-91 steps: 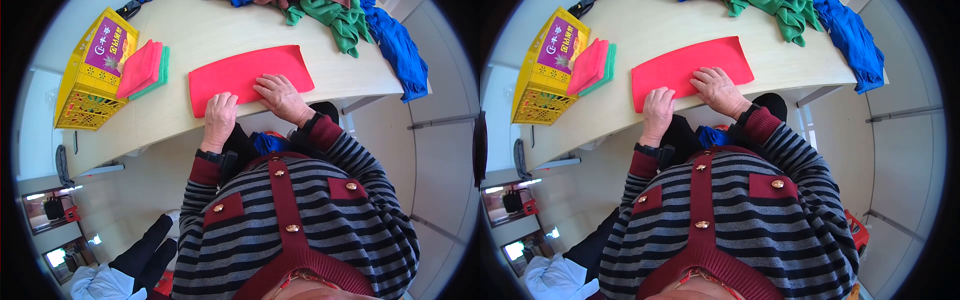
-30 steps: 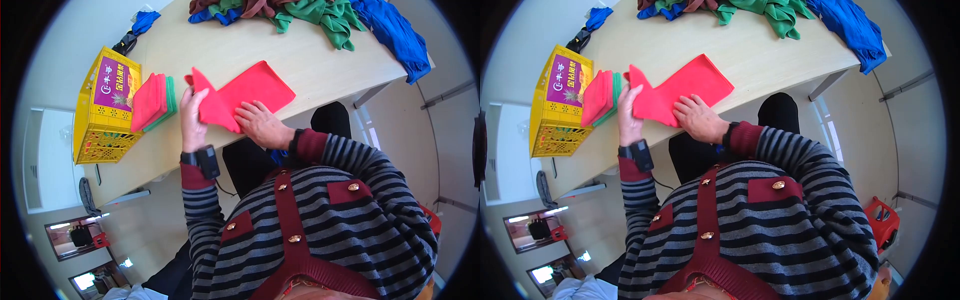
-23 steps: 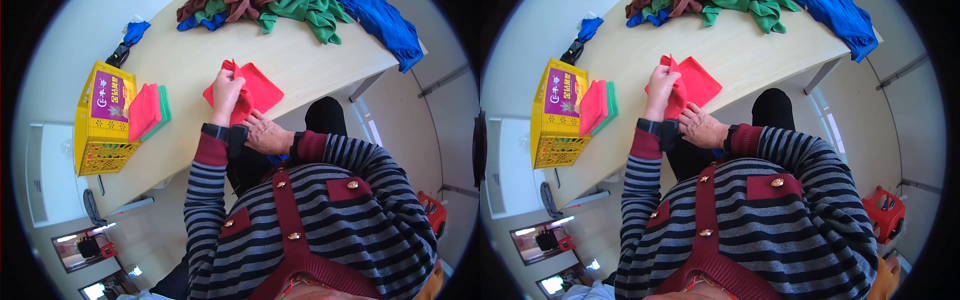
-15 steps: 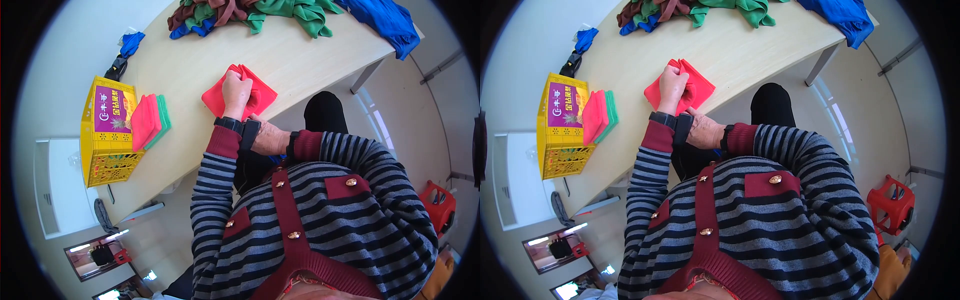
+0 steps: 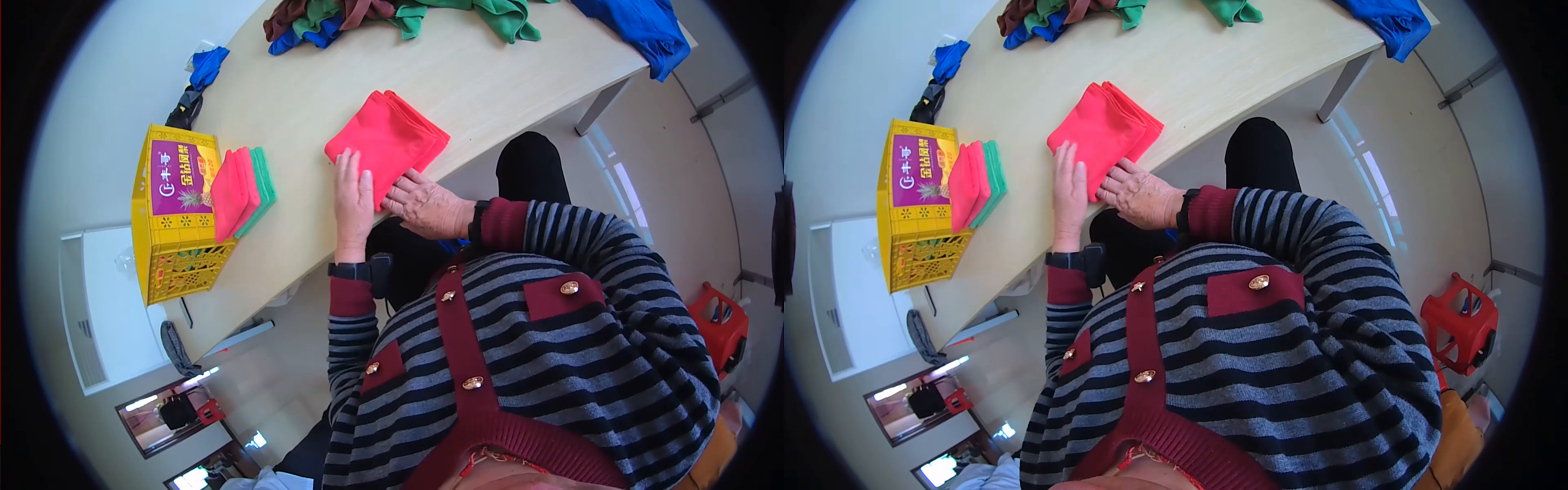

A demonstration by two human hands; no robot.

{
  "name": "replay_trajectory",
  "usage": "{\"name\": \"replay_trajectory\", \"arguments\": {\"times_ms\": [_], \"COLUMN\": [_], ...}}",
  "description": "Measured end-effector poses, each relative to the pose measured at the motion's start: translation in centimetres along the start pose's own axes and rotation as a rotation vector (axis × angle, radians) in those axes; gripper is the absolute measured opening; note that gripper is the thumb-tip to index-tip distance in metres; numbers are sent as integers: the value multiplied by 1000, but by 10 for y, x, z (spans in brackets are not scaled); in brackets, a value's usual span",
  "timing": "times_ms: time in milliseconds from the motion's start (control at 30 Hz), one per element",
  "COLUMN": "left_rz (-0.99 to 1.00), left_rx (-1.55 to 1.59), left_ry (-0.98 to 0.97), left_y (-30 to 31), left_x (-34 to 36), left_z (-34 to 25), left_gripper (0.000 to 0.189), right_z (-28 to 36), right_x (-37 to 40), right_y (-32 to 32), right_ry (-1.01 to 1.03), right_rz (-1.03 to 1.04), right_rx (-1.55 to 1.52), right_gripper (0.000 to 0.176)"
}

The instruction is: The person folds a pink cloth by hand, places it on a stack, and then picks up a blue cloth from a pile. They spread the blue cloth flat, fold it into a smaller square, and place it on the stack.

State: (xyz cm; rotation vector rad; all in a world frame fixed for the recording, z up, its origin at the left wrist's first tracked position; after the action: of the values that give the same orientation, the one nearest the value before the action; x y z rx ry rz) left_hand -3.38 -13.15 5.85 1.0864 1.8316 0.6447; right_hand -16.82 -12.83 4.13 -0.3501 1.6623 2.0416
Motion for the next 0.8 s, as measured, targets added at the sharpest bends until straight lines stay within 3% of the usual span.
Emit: {"name": "replay_trajectory", "arguments": {"times_ms": [133,233,267,300,367,400,467,500,600,800], "left_rz": [134,191,188,204,236,234,334,383,321,265], "left_rx": [1,-99,-93,-193,-396,-392,-418,-434,-404,-410], "left_ry": [36,4,7,-17,-62,-57,41,89,86,33], "left_y": [-25,-33,-32,-34,-35,-33,-33,-35,-38,-34], "left_x": [8,7,7,10,13,10,4,4,9,16], "left_z": [10,12,10,6,-9,-15,-19,-15,-8,-1], "left_gripper": [48,55,55,58,63,63,67,69,68,63], "right_z": [-2,-3,-3,-13,-31,-36,-47,-52,-74,-114], "right_x": [-4,-6,-13,-22,-34,-40,-68,-73,-82,-75], "right_y": [2,2,17,31,44,26,29,16,-19,-21], "right_ry": [-13,-60,-60,-191,-456,-455,-220,-218,-301,-360], "right_rz": [143,515,521,524,523,530,-95,-94,37,51], "right_rx": [18,-260,-257,-357,-553,-550,-304,-306,57,220], "right_gripper": [54,50,50,50,49,49,54,54,60,61]}}
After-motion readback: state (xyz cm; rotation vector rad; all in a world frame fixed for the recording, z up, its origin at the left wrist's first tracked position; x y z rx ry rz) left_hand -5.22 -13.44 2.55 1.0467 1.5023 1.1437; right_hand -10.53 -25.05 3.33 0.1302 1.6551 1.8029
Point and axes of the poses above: each hand's wrist, its own x-axis away from the middle knuckle, its own y-axis out of the back of the hand, z = x × y, the point moved 9 cm from there along -x, towards the middle knuckle
